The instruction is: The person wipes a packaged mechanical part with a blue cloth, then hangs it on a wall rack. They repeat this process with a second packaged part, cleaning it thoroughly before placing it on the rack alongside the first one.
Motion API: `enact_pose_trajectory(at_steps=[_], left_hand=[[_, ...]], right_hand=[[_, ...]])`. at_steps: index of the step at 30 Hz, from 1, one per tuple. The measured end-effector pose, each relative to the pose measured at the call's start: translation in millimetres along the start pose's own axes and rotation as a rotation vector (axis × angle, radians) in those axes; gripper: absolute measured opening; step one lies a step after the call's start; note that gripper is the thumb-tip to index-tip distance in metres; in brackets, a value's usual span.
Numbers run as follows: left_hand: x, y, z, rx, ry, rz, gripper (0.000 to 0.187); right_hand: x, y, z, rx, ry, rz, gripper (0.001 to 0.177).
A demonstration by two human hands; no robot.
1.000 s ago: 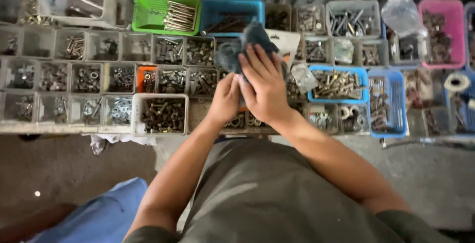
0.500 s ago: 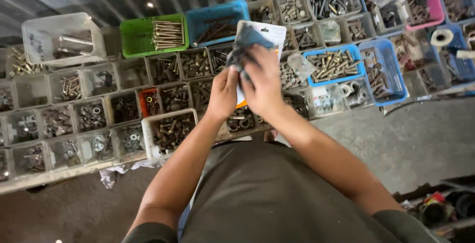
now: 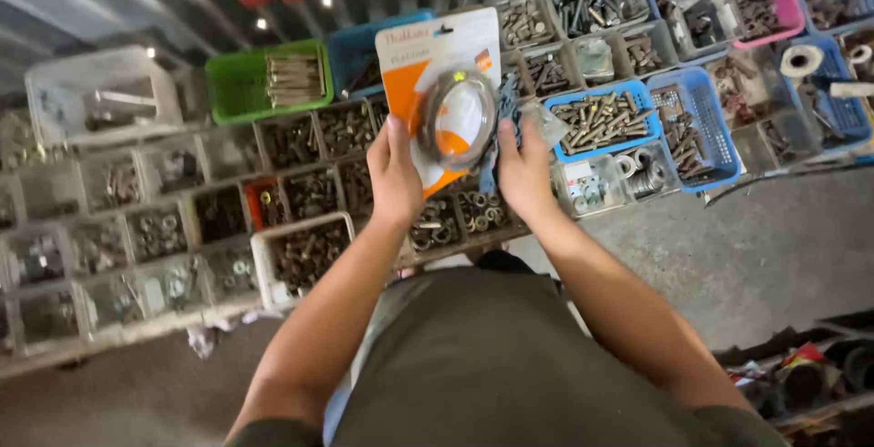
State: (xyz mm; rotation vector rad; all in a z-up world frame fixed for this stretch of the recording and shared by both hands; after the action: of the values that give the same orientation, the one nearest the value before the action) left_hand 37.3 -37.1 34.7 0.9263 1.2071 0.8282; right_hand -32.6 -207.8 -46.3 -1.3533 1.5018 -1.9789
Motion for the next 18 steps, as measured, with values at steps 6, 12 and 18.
enact_pose_trajectory(at_steps=[6, 12, 18], left_hand=[[-18, -39, -17, 0.1, 0.015, 0.014, 0.035], [-27, -86, -8, 0.124, -0.089, 0.095, 0.04], [-45, -74, -17, 0.023, 0.007, 0.053, 0.044]], right_hand=[[23, -7, 56, 0.363, 0.13, -0.154, 0.018], [37, -60, 53, 1.01, 0.05, -0.366, 0.024], [54, -28, 91, 0.88, -0.045, -0.196, 0.041]])
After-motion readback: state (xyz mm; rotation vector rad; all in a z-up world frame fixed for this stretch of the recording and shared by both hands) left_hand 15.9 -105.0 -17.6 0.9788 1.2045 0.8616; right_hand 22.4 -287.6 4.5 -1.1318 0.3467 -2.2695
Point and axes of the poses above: each hand's wrist, its own z-axis towards the middle knuckle, its own x-axis out of the back of the hand, y = z × x, the point moved 3 cm from there along z, towards the middle knuckle, and after that the axes turned 9 degrees about -z, right-handed, at the moved point
